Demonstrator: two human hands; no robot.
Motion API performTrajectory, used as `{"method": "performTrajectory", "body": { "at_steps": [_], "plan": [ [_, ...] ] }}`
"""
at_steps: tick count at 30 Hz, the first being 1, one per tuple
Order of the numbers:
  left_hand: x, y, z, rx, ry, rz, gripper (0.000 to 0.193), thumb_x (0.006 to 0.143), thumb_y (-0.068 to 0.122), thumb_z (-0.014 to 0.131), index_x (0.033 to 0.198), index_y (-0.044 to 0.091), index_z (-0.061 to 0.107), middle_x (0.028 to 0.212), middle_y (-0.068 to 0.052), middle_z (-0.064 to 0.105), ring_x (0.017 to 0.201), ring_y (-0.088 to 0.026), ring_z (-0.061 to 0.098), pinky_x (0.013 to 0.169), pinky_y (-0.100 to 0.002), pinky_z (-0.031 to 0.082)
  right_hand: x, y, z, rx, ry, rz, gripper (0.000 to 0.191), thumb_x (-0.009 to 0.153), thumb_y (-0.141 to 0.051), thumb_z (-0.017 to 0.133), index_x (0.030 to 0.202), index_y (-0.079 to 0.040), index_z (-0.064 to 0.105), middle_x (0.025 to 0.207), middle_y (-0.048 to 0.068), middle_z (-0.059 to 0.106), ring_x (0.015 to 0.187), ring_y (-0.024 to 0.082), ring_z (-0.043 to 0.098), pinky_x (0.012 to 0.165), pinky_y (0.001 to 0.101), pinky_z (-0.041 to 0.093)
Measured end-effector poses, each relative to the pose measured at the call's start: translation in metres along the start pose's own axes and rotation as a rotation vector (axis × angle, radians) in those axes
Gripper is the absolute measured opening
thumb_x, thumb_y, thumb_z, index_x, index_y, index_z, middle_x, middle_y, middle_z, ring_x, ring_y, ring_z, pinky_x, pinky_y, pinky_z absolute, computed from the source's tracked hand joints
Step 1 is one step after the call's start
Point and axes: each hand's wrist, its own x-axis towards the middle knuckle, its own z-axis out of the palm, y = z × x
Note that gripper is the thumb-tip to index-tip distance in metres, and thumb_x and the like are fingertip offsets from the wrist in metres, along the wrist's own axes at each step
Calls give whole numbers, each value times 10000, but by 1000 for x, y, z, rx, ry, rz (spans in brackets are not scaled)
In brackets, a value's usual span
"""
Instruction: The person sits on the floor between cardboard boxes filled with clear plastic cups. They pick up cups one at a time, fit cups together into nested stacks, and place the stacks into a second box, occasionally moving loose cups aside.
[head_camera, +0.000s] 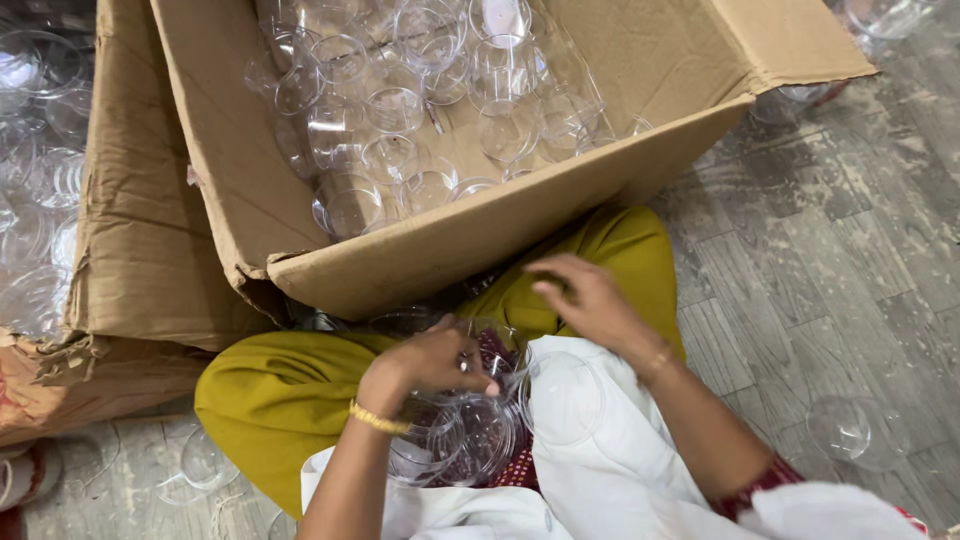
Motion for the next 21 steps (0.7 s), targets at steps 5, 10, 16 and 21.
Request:
{"method": "performTrajectory", "body": {
  "at_steps": [5,10,16,21],
  "plan": [
    [-54,12,-2,-113,187,133,579,700,455,893,1165,158,718,1485,-165,450,1404,-352,406,1148,-435,350,52,10,71,-253,-444,-185,534,896,-260,687,1334,32,596,1304,264,626,1167,408,620,1012,469,496],
    [-99,7,-7,-523,388,196,962,664,331,902,1466,199,388,1489,-109,392,1376,-268,479,1129,-408,454,70,30,127,-511,-556,-167,421,885,-387,666,1185,-94,692,1139,189,723,1028,375,695,896,515,526],
    [-109,-4,-13,-1029,583,535,1123,699,284,943,1579,141,261,1573,-165,389,1445,-324,450,1172,-465,388,81,49,146,-576,-529,-153,227,829,-353,650,891,-164,758,868,166,740,790,349,731,723,477,590],
    [-113,-9,-22,-1303,792,799,1221,694,487,954,1600,67,251,1611,-189,402,1461,-351,462,1211,-525,417,78,59,150,-530,-378,-283,190,917,-223,599,854,-134,756,851,174,732,779,388,713,714,527,568]
  ]
}}
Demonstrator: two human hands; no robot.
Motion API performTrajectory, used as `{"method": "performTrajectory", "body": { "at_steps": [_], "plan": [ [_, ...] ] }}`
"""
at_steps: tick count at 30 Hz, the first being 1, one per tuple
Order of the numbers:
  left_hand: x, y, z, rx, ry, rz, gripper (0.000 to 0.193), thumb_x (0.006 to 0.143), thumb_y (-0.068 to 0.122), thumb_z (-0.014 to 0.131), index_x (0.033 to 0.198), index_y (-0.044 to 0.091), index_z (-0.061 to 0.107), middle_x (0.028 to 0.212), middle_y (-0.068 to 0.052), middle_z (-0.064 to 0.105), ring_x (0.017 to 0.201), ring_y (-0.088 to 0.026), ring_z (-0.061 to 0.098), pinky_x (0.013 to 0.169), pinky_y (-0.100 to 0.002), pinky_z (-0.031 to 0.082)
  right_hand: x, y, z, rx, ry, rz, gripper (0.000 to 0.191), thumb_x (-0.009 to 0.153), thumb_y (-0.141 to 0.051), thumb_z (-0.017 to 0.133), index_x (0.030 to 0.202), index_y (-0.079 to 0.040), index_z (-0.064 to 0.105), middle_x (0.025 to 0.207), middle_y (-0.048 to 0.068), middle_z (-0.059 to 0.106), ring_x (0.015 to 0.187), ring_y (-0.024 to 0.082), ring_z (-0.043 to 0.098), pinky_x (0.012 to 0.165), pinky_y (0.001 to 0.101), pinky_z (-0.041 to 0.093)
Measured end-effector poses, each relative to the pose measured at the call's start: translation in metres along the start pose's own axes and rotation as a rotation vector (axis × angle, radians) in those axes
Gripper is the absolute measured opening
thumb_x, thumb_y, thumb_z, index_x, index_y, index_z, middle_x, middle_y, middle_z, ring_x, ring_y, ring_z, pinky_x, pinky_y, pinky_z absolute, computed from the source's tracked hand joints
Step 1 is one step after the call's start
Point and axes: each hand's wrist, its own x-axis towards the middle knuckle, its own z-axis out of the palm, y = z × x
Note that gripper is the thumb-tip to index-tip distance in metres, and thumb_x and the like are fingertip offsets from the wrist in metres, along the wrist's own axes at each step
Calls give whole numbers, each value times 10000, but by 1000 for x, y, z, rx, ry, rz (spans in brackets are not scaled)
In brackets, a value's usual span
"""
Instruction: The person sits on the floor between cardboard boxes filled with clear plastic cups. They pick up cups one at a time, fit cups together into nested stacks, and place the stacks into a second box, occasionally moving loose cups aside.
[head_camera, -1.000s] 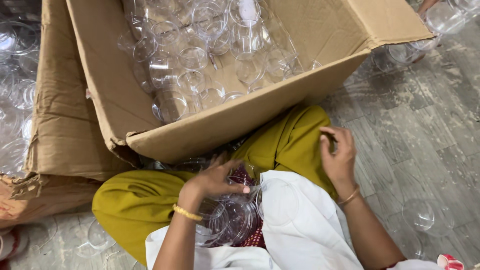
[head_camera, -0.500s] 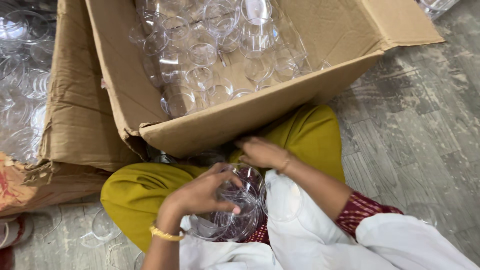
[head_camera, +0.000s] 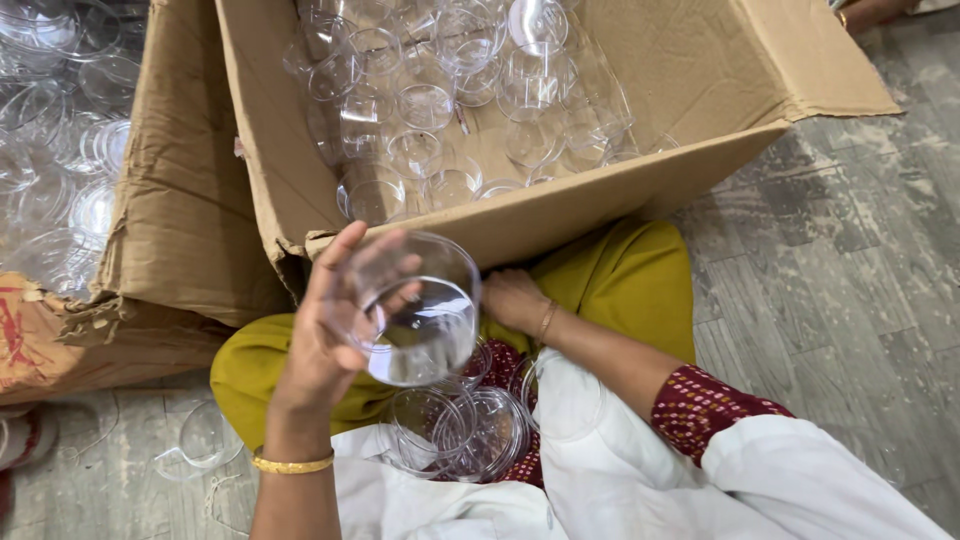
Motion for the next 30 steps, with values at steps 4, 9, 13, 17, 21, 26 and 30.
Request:
{"method": "performTrajectory", "body": {
  "at_steps": [4,9,13,17,21,26,30],
  "plan": [
    [5,4,-4,-145,117,98,1227,668,559,933,1576,-7,333,1560,-152,453,1414,-349,498,1191,-613,456,-4,6,-4,-41,-126,39,236,858,-287,674,811,-64,732,831,198,719,789,400,706,709,525,568],
    [12,11,-5,-172,155,194,1182,719,533,937,1638,75,352,1518,-74,491,1438,-325,504,1133,-599,489,-3,-8,-38,-30,0,-23,212,902,-238,642,807,-74,737,836,179,729,800,384,710,720,513,566],
    [31,16,-14,-243,124,290,959,786,459,931,1569,266,412,1488,-56,505,1412,-306,502,1119,-672,530,-25,-34,-107,35,16,-39,250,972,-306,634,999,-84,745,804,195,723,724,383,702,666,495,572],
    [72,11,-33,-299,136,338,792,842,469,912,1470,258,478,1515,-105,500,1430,-307,446,1140,-662,428,-54,-41,-212,325,358,-148,270,954,-272,697,1142,-90,763,923,120,796,682,239,732,638,366,599],
    [125,-1,-46,-313,219,340,826,816,486,926,1444,215,462,1579,-122,396,1515,-343,379,1197,-659,353,-48,-35,-295,351,795,-121,226,1101,-262,644,1225,-102,746,1060,69,795,836,113,780,749,254,629],
    [155,-2,-45,-183,329,219,1065,803,655,801,1616,197,287,1679,-187,307,1554,-398,372,1221,-677,374,43,-46,-289,292,1151,-247,238,1150,-284,657,1256,-81,721,1185,82,775,1071,179,790,937,320,651],
    [150,7,-33,-160,374,53,1178,758,782,682,1624,193,143,1658,-156,261,1477,-443,341,1083,-747,454,68,-59,-244,356,891,-271,282,1045,-264,718,1265,-101,649,1267,85,733,1099,191,758,933,297,644]
  ]
}}
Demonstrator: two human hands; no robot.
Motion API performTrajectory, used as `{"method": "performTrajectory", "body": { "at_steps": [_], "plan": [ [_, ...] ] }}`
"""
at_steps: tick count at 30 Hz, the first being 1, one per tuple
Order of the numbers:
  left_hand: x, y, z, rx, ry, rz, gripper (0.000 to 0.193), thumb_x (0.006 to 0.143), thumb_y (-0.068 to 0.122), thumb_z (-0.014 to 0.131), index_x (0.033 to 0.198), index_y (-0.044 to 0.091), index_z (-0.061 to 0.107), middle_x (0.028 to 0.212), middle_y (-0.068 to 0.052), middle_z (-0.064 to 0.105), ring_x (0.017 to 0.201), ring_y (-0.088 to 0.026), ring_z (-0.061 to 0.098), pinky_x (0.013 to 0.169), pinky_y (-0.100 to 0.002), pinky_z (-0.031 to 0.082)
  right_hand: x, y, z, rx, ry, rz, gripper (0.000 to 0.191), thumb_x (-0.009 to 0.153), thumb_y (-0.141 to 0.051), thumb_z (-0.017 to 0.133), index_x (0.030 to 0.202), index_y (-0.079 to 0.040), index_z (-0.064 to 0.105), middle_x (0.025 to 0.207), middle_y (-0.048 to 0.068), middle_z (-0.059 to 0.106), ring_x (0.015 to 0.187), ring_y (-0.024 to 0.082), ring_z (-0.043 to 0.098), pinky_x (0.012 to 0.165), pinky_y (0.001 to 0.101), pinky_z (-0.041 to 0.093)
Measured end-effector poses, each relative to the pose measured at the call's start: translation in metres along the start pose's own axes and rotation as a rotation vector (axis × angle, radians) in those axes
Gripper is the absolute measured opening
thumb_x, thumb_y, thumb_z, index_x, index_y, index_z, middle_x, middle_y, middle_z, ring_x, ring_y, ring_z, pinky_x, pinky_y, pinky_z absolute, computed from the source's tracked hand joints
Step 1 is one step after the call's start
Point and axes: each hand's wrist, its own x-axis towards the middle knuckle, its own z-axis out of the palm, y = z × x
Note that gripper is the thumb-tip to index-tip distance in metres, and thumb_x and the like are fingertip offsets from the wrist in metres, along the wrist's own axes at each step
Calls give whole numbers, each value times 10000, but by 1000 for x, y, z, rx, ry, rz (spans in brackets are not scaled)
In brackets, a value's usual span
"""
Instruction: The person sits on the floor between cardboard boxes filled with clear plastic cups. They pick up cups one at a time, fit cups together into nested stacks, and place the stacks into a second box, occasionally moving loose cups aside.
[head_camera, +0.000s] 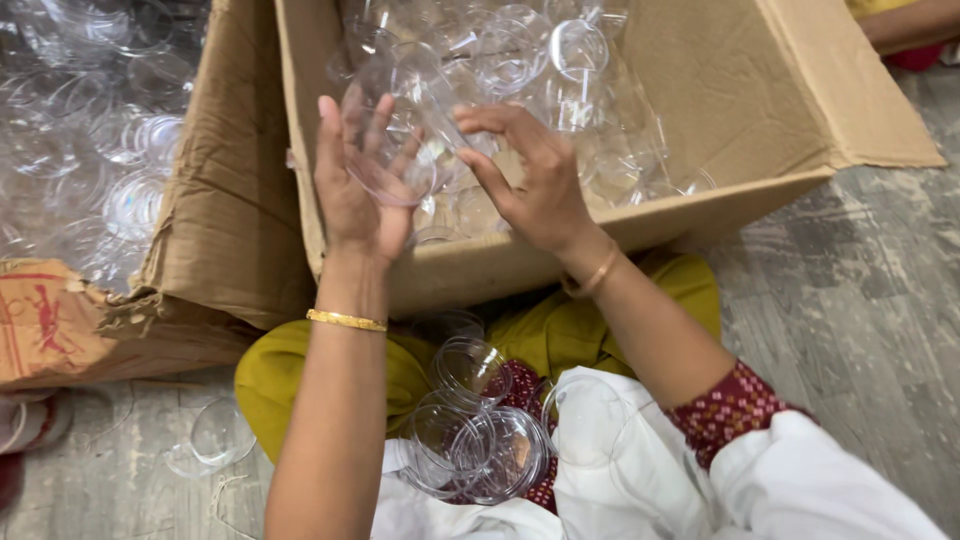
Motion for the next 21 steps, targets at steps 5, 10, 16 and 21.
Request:
{"method": "performTrajectory", "body": {
  "at_steps": [5,10,16,21],
  "plan": [
    [-6,3,15,186,-31,-96,1184,710,756,711,1608,249,131,1640,-86,252,1364,-429,430,974,-623,526,-8,18,-10,554,-222,215,372,1018,-216,813,1242,-96,541,1517,84,454,1434,217,516,1259,419,516],
    [-4,0,15,214,21,-159,1105,728,686,703,1628,222,261,1618,-107,369,1288,-358,513,894,-514,546,-2,22,-16,366,-436,436,830,789,-326,891,1416,-132,383,1404,74,479,1396,255,467,1081,469,470],
    [5,-12,9,328,114,-209,1025,730,701,642,1554,168,346,1554,-45,439,1187,-326,585,829,-493,566,-7,11,-16,415,-325,364,1152,794,-354,936,1662,-289,182,1544,111,396,1416,306,501,1141,478,523],
    [7,-17,6,314,123,-213,982,766,696,659,1469,32,491,1510,-102,489,1174,-342,583,813,-459,562,-5,9,-17,389,-400,280,1074,806,-320,942,1648,-285,276,1589,119,387,1453,304,463,1108,473,565]
  ]
}}
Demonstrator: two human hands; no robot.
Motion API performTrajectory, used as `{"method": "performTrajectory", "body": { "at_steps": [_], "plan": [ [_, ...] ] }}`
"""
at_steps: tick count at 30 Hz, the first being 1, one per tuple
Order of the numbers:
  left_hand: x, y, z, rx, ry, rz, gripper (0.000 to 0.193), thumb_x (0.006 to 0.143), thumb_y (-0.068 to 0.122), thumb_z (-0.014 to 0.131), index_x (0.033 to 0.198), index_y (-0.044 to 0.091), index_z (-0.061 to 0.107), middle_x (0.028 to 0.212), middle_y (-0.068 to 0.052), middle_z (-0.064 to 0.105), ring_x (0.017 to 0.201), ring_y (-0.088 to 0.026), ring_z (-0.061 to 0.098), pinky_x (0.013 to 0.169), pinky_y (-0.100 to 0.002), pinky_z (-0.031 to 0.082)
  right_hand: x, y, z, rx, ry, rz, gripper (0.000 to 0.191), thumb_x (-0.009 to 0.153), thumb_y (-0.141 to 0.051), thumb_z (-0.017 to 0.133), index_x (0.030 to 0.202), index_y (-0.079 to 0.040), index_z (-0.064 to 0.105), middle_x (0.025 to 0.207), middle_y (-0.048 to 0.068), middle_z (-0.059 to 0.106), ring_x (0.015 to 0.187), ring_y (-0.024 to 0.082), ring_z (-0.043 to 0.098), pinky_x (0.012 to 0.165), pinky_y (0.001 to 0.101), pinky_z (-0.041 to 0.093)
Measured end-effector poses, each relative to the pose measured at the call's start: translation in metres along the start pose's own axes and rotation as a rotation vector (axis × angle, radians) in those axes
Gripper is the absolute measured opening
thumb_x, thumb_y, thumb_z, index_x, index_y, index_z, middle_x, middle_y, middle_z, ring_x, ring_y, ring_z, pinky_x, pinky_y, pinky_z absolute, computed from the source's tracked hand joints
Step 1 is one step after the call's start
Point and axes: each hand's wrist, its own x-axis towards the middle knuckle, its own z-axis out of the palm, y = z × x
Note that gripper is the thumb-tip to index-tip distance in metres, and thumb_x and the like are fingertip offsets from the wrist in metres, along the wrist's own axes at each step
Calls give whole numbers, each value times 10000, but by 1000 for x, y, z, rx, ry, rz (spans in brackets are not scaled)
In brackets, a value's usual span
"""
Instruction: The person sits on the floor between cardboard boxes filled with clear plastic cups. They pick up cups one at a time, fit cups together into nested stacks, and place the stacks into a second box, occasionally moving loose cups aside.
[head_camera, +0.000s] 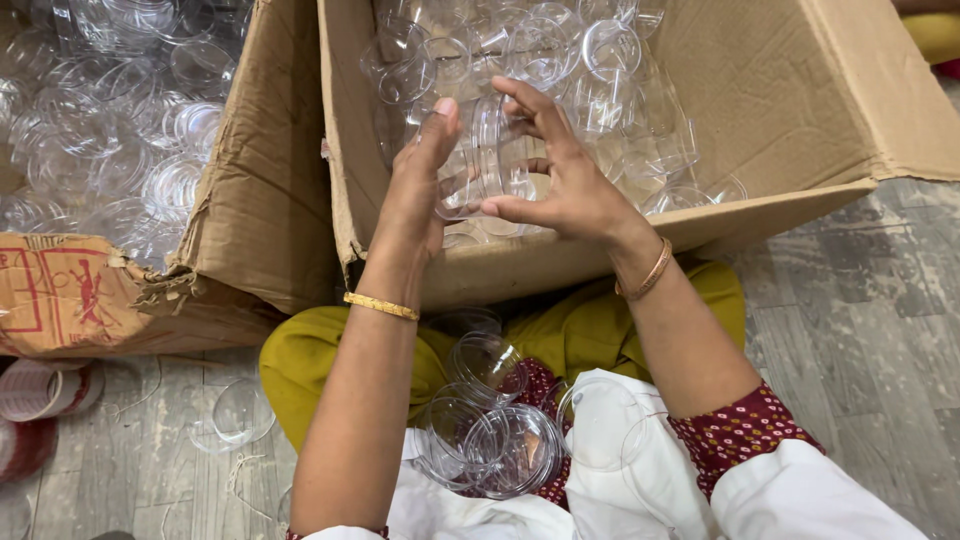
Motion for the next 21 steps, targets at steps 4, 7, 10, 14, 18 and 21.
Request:
{"method": "performTrajectory", "body": {
  "at_steps": [4,7,10,14,18,21],
  "plan": [
    [-2,1,0,-23,-15,-24,993,742,706,663,1452,33,496,1495,-117,493,1168,-353,598,772,-467,552,0,-1,0,-40,-11,36,1082,769,-314,953,1627,-275,295,1573,95,396,1429,286,474,1069,469,562],
    [-3,1,0,16,1,-55,974,720,704,632,1490,132,458,1520,-50,447,1208,-330,542,818,-500,563,-1,-1,-1,-36,-25,-12,1069,782,-288,959,1634,-275,312,1600,82,389,1448,294,460,1089,468,569],
    [-3,-1,0,16,-7,-40,955,754,694,631,1503,130,452,1553,-70,451,1252,-361,518,848,-527,536,-1,0,0,-52,-31,-2,1068,769,-304,964,1620,-281,319,1597,74,386,1463,296,449,1049,451,594],
    [-5,-2,-1,27,-79,64,920,825,671,653,1554,176,392,1610,-131,425,1356,-391,498,985,-552,529,0,-1,4,-49,-32,-85,1093,757,-330,984,1606,-283,298,1625,104,358,1469,323,439,1052,471,554],
    [-12,0,0,123,-84,51,880,817,672,582,1566,272,352,1588,-116,386,1326,-406,493,983,-595,482,5,-9,6,32,-14,194,1065,737,-439,924,1574,-297,281,1536,130,419,1367,319,552,940,482,638],
    [-14,1,3,209,-115,86,846,862,709,473,1588,302,319,1616,-66,347,1363,-330,441,981,-580,399,-5,-24,2,-47,83,189,1048,785,-482,885,1605,-301,257,1522,144,433,1354,323,584,988,492,619]
  ]
}}
